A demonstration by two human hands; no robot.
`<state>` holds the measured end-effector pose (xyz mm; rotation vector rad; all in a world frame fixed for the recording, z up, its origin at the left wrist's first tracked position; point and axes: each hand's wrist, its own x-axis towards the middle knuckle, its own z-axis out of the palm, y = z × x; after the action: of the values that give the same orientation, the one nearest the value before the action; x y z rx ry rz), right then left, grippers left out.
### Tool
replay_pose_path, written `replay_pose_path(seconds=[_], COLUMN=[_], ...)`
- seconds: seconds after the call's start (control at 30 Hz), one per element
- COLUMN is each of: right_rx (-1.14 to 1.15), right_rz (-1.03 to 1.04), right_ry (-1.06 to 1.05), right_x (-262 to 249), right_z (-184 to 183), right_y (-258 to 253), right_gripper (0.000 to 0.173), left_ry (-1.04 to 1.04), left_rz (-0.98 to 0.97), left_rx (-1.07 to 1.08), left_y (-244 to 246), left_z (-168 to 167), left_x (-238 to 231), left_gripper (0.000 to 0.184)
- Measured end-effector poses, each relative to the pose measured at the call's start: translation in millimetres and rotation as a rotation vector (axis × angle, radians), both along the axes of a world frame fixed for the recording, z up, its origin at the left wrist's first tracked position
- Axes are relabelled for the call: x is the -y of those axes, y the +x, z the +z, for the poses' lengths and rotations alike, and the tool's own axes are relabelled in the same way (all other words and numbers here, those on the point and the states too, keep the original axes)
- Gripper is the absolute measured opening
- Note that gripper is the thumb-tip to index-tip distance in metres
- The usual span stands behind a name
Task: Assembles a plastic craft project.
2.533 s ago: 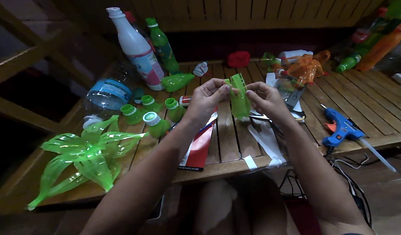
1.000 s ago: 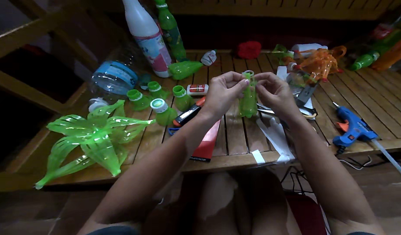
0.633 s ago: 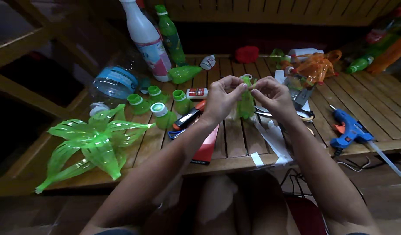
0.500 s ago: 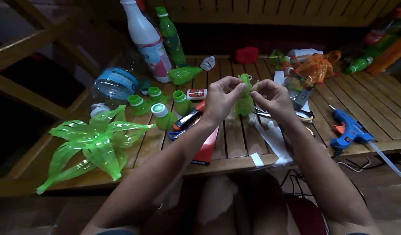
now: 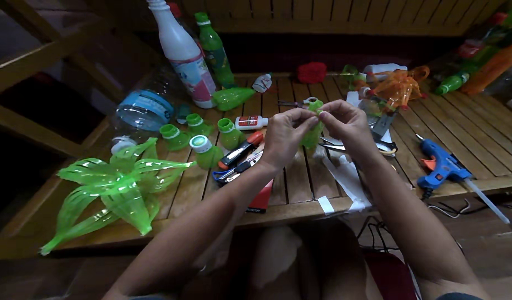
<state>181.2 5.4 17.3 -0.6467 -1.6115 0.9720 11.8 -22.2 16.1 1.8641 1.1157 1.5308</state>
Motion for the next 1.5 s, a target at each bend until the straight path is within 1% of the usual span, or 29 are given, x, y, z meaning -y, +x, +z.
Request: replay_pose_path(seconds=[0.17, 0.27, 0.4, 0.6, 0.67, 0.77, 0.87, 0.93, 1.03, 1.13, 1.33, 1.43, 1.5], right_rx=[0.021, 0.038, 0.022, 0.059, 0.071, 0.066, 0.065, 0.063, 0.043, 0.009, -0.016, 0.011, 0.043], right_rz=[0.035, 0.042, -0.006, -0.069, -0.066, -0.043, -0.010, 0.009, 0.019, 0.018, -0.013, -0.014, -0.022], right_ry=[0.064, 0.092, 0.101, 0.157, 0.147, 0.067, 0.018, -0.002, -0.039, -0.035, -0.072, -0.056, -0.001], right_x=[-5, -5, -3, -4, -3, -2, -2, -3, -5, -7, -5, -5, -7], right_z=[-4, -5, -6, -9, -8, -6, -4, -5, -6, -7, -5, -5, -7], right_y=[3, 3, -1, -4, -4, -3, -1, -1, -1, -1, -2, -2, -3], right_gripper=[0.005, 0.005, 0.005, 0.008, 0.009, 0.010, 0.020, 0.022, 0.017, 0.012, 0.006, 0.004, 0.004], left_ry=[-0.024, 0.016, 0.056, 0.136, 0.122, 0.044, 0.034, 0.002, -0.042, -0.078, -0.099, -0.098, -0.098], left_rz=[0.003, 0.015, 0.041, 0.104, 0.101, 0.076, 0.052, 0.042, 0.009, -0.017, -0.001, -0.006, -0.005], left_rx=[-0.037, -0.079, -0.110, -0.163, -0.158, -0.120, -0.055, -0.027, -0.019, -0.015, 0.028, 0.049, 0.047], left_y=[1, 2, 4, 6, 5, 2, -3, -5, -4, -4, -2, -2, 0], left_z=[0, -3, -5, -9, -8, -5, -5, -3, -1, -2, -1, -2, -2], left_x=[1, 0, 1, 0, -1, -1, -6, -7, -6, -5, -3, -3, -2], left_gripper=[0.011, 0.012, 0.013, 0.015, 0.015, 0.016, 0.014, 0.012, 0.012, 0.013, 0.012, 0.014, 0.013])
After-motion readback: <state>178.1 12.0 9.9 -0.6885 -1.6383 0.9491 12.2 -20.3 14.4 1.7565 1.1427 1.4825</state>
